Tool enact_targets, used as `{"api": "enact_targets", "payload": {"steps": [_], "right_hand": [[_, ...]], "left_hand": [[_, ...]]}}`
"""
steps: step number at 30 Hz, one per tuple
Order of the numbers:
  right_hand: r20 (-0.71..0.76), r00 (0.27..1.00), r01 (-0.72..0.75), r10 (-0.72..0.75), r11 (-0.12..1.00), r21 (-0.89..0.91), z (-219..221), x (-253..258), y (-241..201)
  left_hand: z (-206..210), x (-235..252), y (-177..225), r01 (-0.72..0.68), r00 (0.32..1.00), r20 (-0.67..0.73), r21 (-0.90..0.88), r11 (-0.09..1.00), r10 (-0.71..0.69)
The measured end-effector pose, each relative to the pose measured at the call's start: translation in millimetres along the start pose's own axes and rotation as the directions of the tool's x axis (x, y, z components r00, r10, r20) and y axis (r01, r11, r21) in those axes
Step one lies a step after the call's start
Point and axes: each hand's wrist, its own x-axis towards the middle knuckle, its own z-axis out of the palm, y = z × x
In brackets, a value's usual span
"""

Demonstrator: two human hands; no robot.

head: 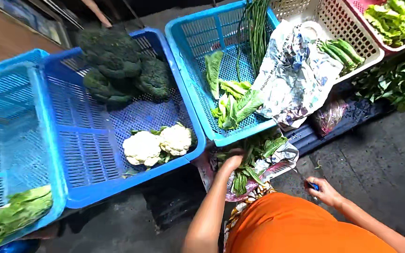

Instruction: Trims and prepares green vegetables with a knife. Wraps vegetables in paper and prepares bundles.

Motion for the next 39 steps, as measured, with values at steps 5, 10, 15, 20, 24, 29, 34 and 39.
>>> {"api": "enact_targets", "payload": {"steps": [5,10,15,20,24,29,34,39], "right_hand": [[0.009,0.975,-0.220,0.222,0.971,-0.096,-3.3,-32.1,26.6],[-0.069,0.963,-0.268,0.260,0.951,-0.154,-18.0,-59.4,35.7],[-0.082,0.976,-0.212,0.201,0.961,-0.175,-23.5,-51.6,30.9],[-0.056,0.998,0.006,-0.020,0.970,-0.242,-26.6,-13.1,-3.8],[-0.024,0.961,0.254,-0.277,0.908,-0.334,-22.7,31.3,-57.5],[0.036,0.836,0.520,-0.548,0.769,-0.373,-13.1,80.2,-130.6],[0.046,0.695,0.659,-0.717,0.611,-0.438,-13.6,99.3,-181.3],[0.113,0.665,0.691,-0.738,0.551,-0.468,-21.3,96.5,-207.2]], "left_hand": [[39.6,75.4,8.1,0.052,0.960,-0.280,0.129,0.990,-0.014],[70.5,110.4,28.4,0.241,0.924,-0.343,0.189,0.952,-0.166],[81.9,121.0,21.3,0.294,0.915,-0.350,0.241,0.925,-0.200],[69.3,80.9,9.3,0.049,0.846,-0.533,0.118,0.992,0.022],[69.8,12.5,1.7,-0.409,0.725,-0.672,-0.244,0.879,0.151],[66.7,-57.0,18.3,-0.518,0.643,-0.725,-0.177,0.837,0.245],[71.6,-101.1,39.1,-0.579,0.588,-0.793,-0.271,0.769,0.163],[65.8,-120.5,49.0,-0.715,0.537,-0.824,-0.333,0.614,0.178]]}}
